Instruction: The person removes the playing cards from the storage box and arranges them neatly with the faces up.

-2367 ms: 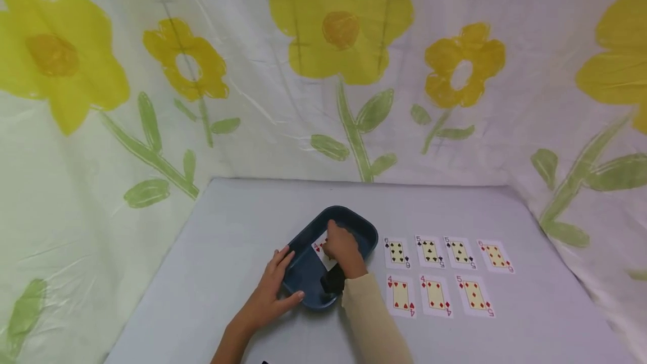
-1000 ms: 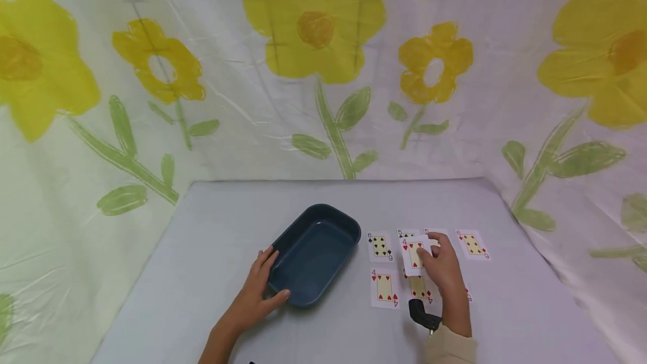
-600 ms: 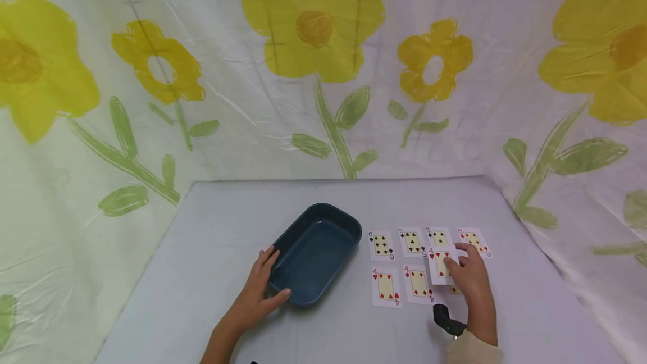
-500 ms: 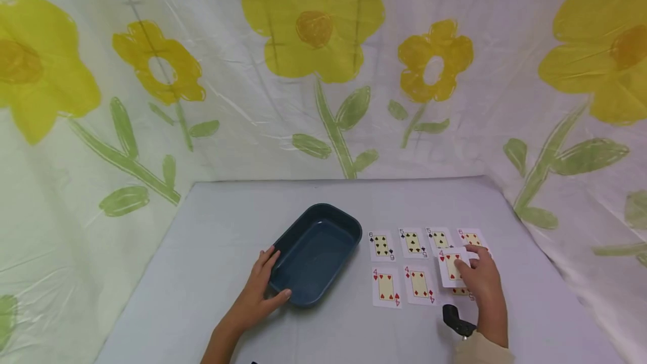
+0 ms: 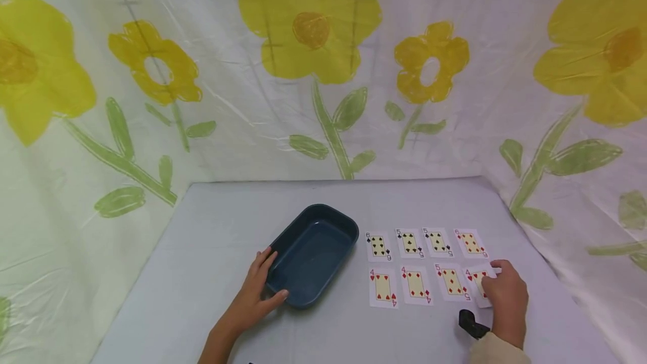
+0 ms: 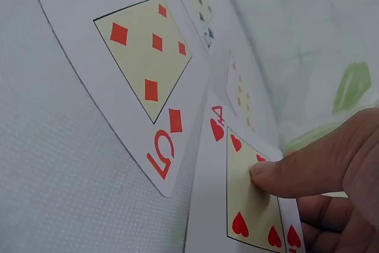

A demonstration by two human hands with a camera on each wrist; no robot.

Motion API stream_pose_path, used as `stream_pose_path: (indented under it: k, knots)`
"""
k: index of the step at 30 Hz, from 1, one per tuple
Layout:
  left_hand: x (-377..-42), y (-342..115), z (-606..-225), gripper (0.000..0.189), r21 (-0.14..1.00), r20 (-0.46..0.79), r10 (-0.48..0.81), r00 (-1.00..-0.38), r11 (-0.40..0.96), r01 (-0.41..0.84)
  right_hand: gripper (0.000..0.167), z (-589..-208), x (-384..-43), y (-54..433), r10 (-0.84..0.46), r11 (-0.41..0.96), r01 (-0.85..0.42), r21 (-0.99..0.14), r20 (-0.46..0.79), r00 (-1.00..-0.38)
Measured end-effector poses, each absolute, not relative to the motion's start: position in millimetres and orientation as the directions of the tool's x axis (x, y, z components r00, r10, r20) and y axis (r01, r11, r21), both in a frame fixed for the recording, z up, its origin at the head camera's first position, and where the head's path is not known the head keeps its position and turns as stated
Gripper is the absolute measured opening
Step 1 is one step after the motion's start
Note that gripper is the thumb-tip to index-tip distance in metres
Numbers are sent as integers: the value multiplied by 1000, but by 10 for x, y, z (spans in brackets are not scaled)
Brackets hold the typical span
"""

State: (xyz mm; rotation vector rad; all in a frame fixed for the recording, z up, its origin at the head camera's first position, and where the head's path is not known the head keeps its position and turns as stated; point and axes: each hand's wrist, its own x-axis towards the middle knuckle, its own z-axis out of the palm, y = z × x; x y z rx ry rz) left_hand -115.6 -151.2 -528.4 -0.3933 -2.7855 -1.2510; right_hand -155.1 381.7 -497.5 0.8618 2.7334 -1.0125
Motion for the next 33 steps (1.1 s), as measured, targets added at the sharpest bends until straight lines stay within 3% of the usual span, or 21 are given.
stream_pose_path:
  k: [8, 22, 28, 33]
  knots:
    - [-1143, -1548, -5299, 89, 729, 157, 203, -966, 636, 252, 50, -5080, -1584, 3705, 534, 567, 569, -596, -260, -805]
    - [-1137, -1594, -5261, 88, 711, 180, 206, -962, 649, 272, 42, -5152, -1668, 3514, 577, 663, 514, -544, -66, -814]
    - [-1200, -1593, -5219, 86, 684, 196, 235, -952, 663, 305, 42, -5108, -1614, 3316, 617, 611, 518, -599, -50, -785]
    - [-1237, -1617, -5172, 85, 650, 228, 235, -945, 686, 327, 40, -5061, -1582, 3111, 588, 630, 444, -637, 19, -808]
